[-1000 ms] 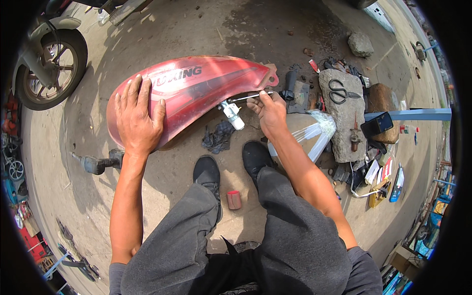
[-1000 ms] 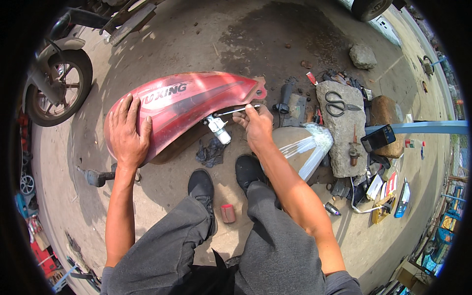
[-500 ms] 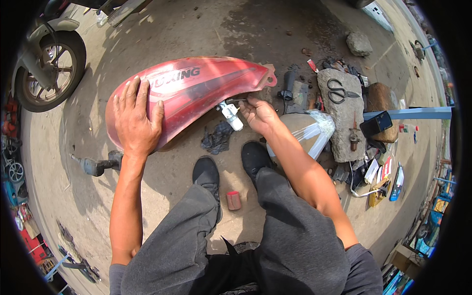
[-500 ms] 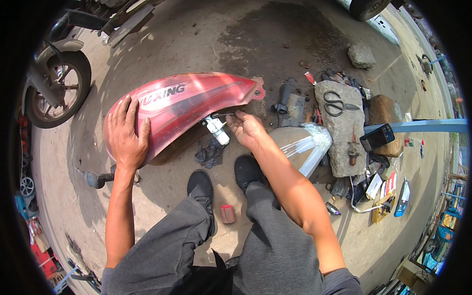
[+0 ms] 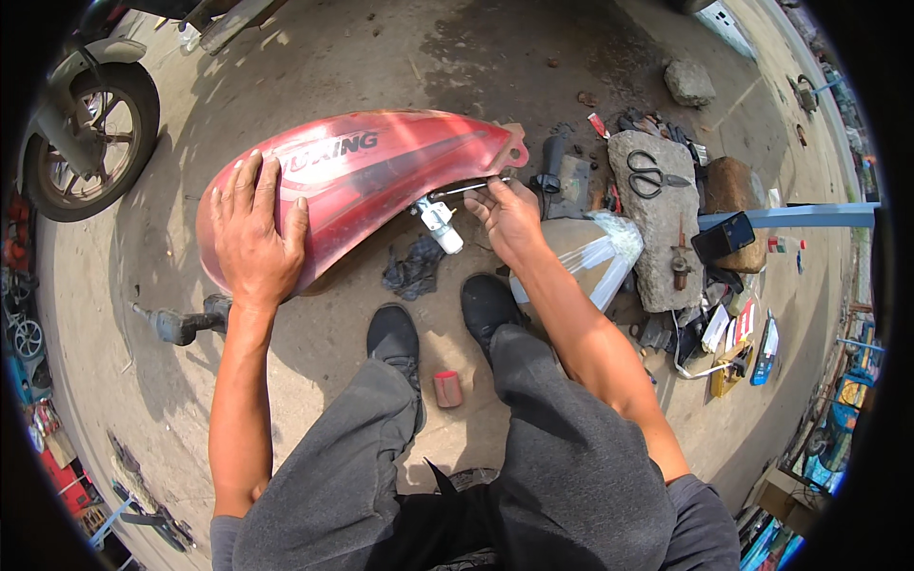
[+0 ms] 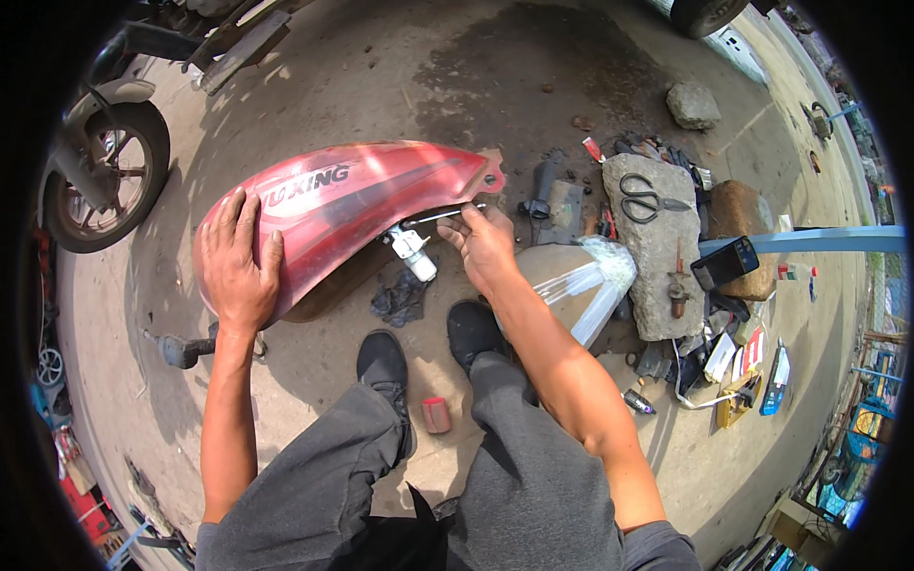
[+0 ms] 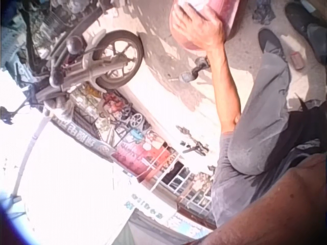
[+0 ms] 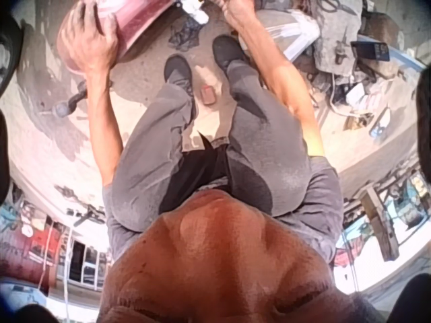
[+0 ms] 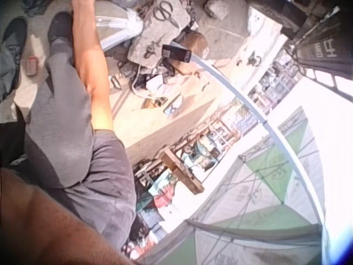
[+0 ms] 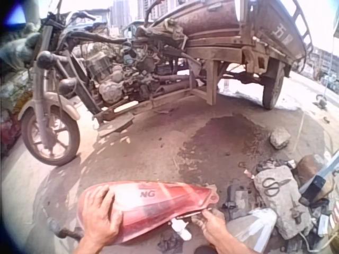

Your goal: The person sits on the ground and uses a small tool to adjust a white component attached to a red motorcycle fender. The person repeatedly tightens or loosens a screw on the component while holding the fender steady.

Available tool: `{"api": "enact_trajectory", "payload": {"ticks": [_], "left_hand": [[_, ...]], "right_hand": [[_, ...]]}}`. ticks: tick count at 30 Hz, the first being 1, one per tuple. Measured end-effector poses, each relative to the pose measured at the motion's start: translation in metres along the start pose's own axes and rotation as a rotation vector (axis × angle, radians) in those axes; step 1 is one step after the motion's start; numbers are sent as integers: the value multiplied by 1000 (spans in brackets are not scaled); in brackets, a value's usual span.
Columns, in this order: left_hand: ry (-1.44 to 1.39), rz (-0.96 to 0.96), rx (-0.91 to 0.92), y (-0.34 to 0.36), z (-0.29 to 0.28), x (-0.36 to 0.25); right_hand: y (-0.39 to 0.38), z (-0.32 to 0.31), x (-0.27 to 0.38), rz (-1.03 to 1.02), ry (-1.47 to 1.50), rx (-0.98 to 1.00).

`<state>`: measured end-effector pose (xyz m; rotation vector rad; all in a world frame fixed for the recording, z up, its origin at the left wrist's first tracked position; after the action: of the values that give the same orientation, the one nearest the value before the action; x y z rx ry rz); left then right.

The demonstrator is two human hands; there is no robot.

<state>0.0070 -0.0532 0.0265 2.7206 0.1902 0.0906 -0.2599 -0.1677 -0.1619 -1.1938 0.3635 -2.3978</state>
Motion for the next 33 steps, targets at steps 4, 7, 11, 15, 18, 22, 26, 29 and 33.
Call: {"api": "enact_trajectory", "payload": {"ticks": [4, 7, 11, 15, 18, 22, 26, 29, 33], "left_hand": [[16, 20, 11, 2, -2, -7], [68, 18, 33, -1, 10, -5], [99, 48, 25, -1, 5, -3], [105, 58, 40, 1, 8, -4], [111, 57, 36, 0, 7, -3], [100, 55, 37, 0, 8, -2], [84, 57, 38, 0, 7, -2], [87, 58, 38, 1, 6, -3], [89, 60, 37, 1, 7, -3]], "right_hand": [[-10, 5, 10, -102, -22, 37], [-2, -4, 0, -29, 43, 9], [26, -14, -52, 366, 271, -50], [28, -20, -79, 523, 404, -75], [25, -23, -70, 401, 343, -160], [21, -23, -43, 250, 218, -85], [9, -9, -17, 93, 144, -36], [1, -2, -1, -13, 68, -13], [-6, 2, 4, -67, 33, 17]]}}
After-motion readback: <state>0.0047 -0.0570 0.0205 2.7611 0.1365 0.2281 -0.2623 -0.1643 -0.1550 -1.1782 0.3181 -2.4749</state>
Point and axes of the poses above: each hand's wrist, its own y-axis towards the middle knuckle, its own z-axis out of the palm, x = y × z, the point moved 6 cm from there along y, towards the middle knuckle, and after that the axes turned 1 degree about -y, right-handed, at the moved point
